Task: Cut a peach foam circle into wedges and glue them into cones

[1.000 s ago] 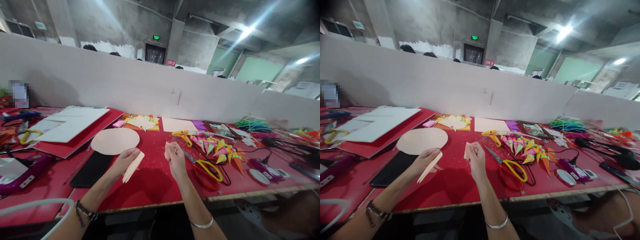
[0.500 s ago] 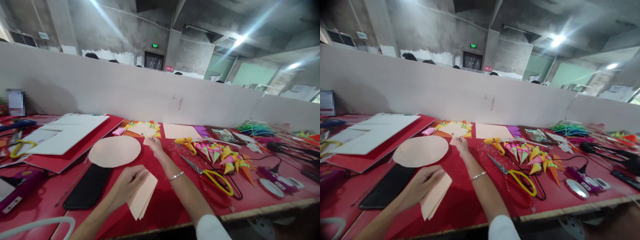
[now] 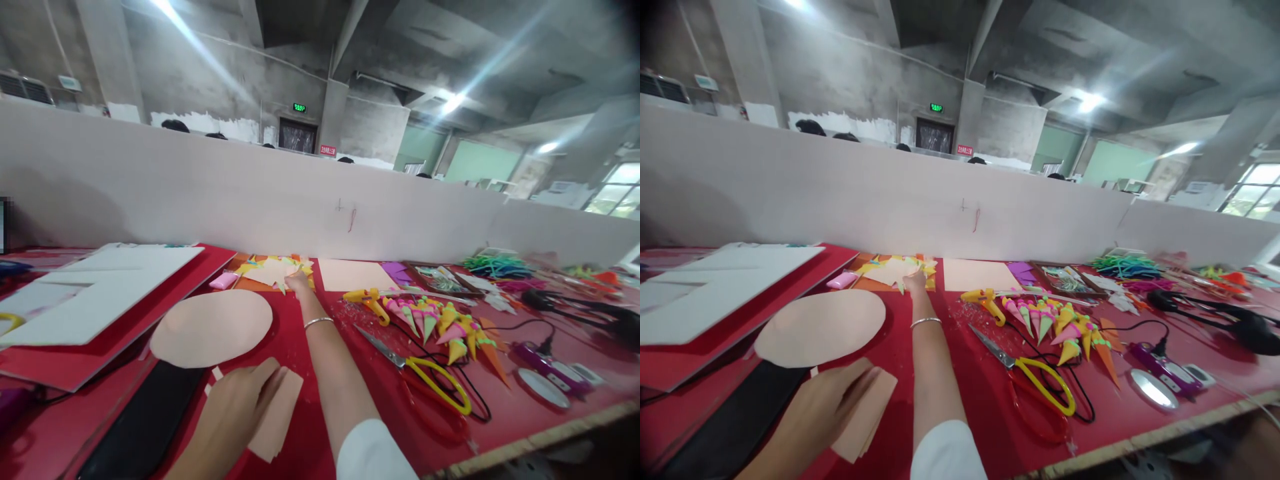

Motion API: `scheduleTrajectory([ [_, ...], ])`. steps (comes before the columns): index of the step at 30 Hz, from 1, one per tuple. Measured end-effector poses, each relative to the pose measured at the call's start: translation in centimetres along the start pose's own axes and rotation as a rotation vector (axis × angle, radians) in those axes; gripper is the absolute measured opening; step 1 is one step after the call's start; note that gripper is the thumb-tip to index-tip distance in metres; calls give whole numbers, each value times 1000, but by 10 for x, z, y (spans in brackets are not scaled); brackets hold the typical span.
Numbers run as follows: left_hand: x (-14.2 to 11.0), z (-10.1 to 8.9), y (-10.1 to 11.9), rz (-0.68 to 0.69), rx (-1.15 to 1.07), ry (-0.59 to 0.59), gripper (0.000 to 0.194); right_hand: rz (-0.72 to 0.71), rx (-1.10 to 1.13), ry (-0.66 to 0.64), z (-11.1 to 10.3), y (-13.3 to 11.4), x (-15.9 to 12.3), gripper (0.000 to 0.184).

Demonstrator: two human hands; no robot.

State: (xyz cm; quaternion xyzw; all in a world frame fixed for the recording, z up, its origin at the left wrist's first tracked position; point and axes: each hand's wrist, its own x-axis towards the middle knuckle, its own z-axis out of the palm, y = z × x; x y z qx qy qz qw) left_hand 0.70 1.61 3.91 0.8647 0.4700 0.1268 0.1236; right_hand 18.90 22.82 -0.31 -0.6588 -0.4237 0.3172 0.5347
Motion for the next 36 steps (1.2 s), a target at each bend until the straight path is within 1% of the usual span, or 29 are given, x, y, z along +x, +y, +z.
scheduleTrajectory([
  [3,3,-1,-2,-2,-13,68,30,49,-12,-83,-9,-9,-19,30],
  [5,5,-1,-4,-18,-17,80,31,46,7,-146,-17,-20,-37,29],
  [7,6,-1,-7,-38,-41,98,31,18,38,-232,-28,-33,-61,24],
  [9,7,0,-11,-32,-141,151,31,-23,67,-367,-44,-45,-93,21],
  [11,8,2,-12,-4,-269,209,32,-59,77,-517,-64,-54,-132,21],
  [12,9,4,-12,17,-335,226,32,-84,69,-618,-74,-56,-152,21],
  [13,9,5,-11,33,-401,239,32,-184,31,-765,-85,-58,-171,22],
  [14,8,7,-9,56,-463,248,32,-281,1,-797,-94,-59,-189,20],
  [15,8,8,-7,75,-514,254,32,-323,-33,-787,-102,-60,-205,24],
  [16,7,9,-4,88,-557,257,32,-348,-82,-734,-108,-59,-218,25],
  [17,6,10,-1,99,-589,256,32,-378,-126,-651,-113,-59,-229,17],
  [18,5,11,2,101,-611,248,33,-393,-168,-596,-116,-58,-238,12],
  [20,2,10,8,107,-638,204,35,-401,-209,-522,-118,-56,-249,11],
  [22,-1,7,11,117,-634,153,34,-367,-183,-497,-119,-53,-254,11],
  [24,-3,1,11,127,-605,118,32,-305,-111,-454,-119,-49,-258,10],
  [26,-4,-4,7,142,-574,78,30,-243,-37,-387,-120,-44,-260,9],
  [28,-4,-9,1,161,-572,9,32,-195,21,-351,-122,-40,-261,9],
  [30,-4,-13,-5,165,-597,-46,37,-159,66,-390,-124,-36,-261,10],
  [32,-6,-15,-8,155,-644,-97,38,-149,83,-484,-124,-34,-261,10],
  [34,-8,-17,-8,141,-697,-185,36,-200,27,-556,-124,-33,-262,10],
  [36,-10,-19,-6,135,-744,-286,34,-279,-83,-572,-123,-35,-265,11],
])
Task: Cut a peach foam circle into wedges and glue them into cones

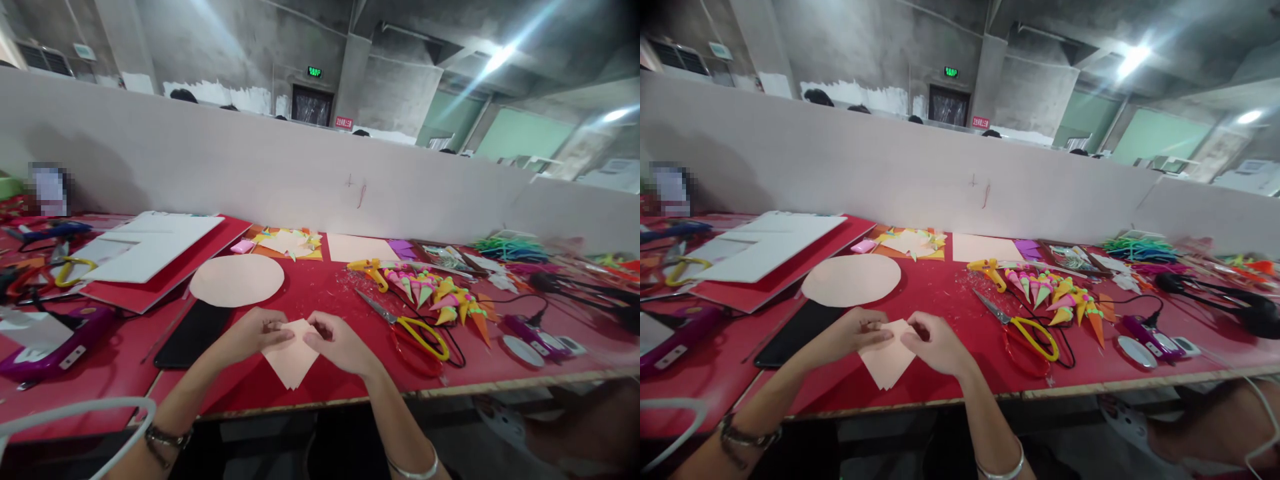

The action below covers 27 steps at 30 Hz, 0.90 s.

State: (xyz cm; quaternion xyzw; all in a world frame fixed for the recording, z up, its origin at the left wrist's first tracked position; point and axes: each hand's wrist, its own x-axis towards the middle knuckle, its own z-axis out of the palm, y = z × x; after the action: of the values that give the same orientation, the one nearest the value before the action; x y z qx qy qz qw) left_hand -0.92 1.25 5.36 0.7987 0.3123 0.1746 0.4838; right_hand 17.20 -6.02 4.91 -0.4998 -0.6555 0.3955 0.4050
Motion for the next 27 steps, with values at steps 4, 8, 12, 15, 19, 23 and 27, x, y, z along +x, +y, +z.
scheduleTrajectory([
  [4,-1,1,3,-30,-81,-110,35,-42,-144,-12,2,-5,-2,19],
  [8,0,0,2,-20,-76,-102,35,-56,-165,-5,3,-8,-1,20],
  [12,2,1,0,66,49,6,36,-69,-198,25,5,-9,0,20],
  [15,4,3,-3,112,121,35,38,-76,-213,36,8,-9,2,24],
  [19,5,3,-4,140,112,54,38,-91,-247,65,10,-8,3,30],
  [23,6,3,-4,129,55,59,40,-125,-289,72,10,-8,3,29],
  [27,7,8,-5,85,-103,82,42,-148,-300,98,12,-10,3,32],
])
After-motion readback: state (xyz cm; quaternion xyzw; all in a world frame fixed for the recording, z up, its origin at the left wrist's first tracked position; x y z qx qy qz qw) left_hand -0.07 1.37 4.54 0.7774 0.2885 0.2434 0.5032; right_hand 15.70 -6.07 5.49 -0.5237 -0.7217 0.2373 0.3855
